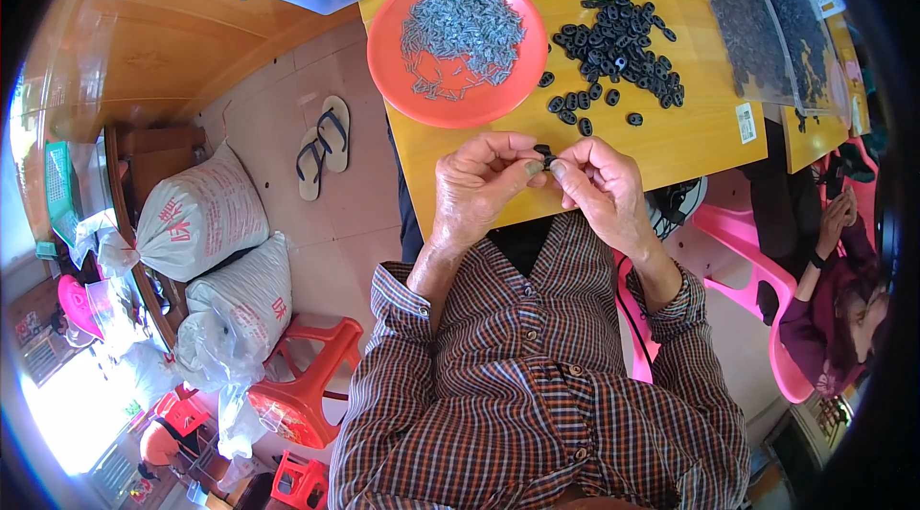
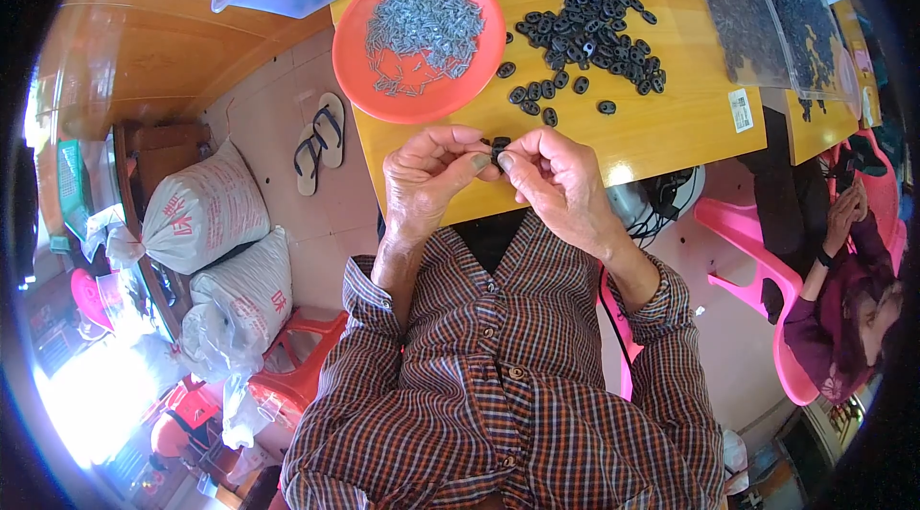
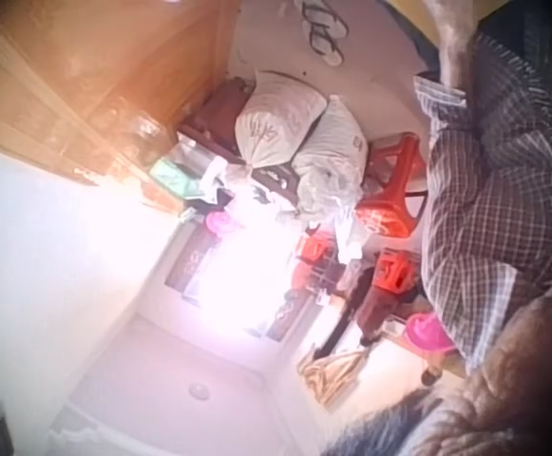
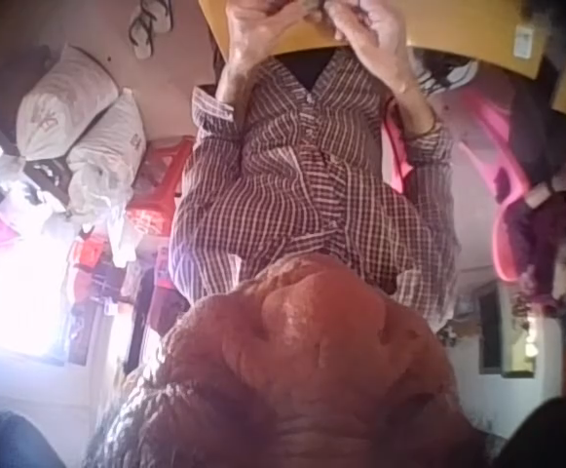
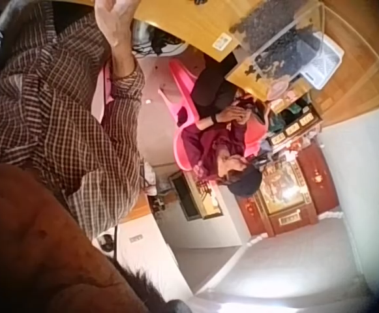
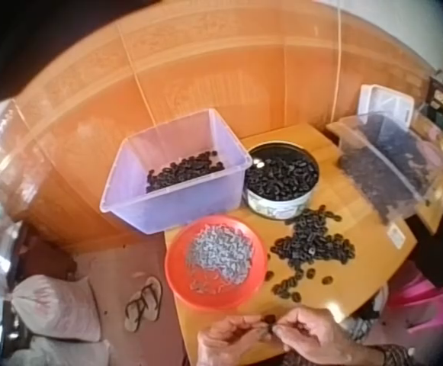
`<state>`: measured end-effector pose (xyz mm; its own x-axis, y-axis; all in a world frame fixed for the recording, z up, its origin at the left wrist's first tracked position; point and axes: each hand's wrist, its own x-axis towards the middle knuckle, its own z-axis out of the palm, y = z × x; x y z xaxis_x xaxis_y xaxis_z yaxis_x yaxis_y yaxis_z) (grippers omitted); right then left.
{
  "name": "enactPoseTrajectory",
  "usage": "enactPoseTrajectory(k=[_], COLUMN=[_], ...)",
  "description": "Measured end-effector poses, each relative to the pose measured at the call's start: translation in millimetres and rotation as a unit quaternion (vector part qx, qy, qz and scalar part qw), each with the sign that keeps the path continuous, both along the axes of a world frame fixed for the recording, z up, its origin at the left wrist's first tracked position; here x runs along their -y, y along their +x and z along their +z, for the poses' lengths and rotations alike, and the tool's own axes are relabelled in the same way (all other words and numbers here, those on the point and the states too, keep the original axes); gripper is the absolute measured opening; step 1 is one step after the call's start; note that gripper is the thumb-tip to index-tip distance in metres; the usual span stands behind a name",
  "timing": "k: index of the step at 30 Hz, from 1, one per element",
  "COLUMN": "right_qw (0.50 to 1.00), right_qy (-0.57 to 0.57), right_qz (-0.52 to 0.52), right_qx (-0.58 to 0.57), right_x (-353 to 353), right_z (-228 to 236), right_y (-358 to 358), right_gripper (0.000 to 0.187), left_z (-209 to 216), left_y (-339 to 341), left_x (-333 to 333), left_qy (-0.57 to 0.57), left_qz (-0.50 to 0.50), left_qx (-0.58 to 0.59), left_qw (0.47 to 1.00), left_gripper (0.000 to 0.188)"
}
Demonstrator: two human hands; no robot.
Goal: Assembling small black plastic components with metallic inserts at a workbench.
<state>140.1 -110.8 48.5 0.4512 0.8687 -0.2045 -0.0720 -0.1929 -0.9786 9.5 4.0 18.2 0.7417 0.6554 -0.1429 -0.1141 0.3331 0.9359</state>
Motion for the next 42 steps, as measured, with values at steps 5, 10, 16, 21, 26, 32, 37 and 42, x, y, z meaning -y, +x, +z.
enactPoseTrajectory(k=[5,10,16,21,26,32,37,42], right_qw=[0.999,0.998,0.999,0.999,0.992,0.989,0.988,0.989], right_qy=[0.01,0.019,0.015,-0.017,-0.025,-0.015,-0.014,-0.005], right_qz=[0.002,0.003,-0.005,-0.029,-0.126,-0.147,-0.153,-0.149], right_qx=[0.049,0.058,0.041,0.018,0.003,-0.003,-0.006,-0.01], right_x=[1.1,1.8,3.8,6.7,8.9,9.5,9.3,8.7], right_z=[0.4,-4.1,-2.7,3.2,3.9,2.8,3.2,2.5], right_y=[-1.4,-2.5,1.7,20.9,34.4,35.1,35.5,34.5], right_gripper=[0.006,0.007,0.006,0.008,0.017,0.018,0.017,0.017], left_z=[5.9,4.2,8.6,0.3,2.2,-0.1,-6.5,-10.8], left_y=[-0.3,0.0,4.3,14.0,35.0,59.5,68.1,70.2], left_x=[0.8,1.7,3.8,5.9,-4.6,-3.6,-1.4,-1.2], left_qy=[0.001,-0.004,-0.013,0.13,0.48,0.576,0.614,0.626], left_qz=[-0.007,-0.021,-0.027,-0.01,0.0,-0.038,-0.061,-0.042], left_qx=[-0.009,-0.003,-0.016,-0.068,-0.116,-0.171,-0.204,-0.19], left_qw=[1.0,1.0,0.999,0.989,0.87,0.798,0.76,0.755], left_gripper=[0.017,0.017,0.016,0.019,0.021,0.017,0.011,0.013])
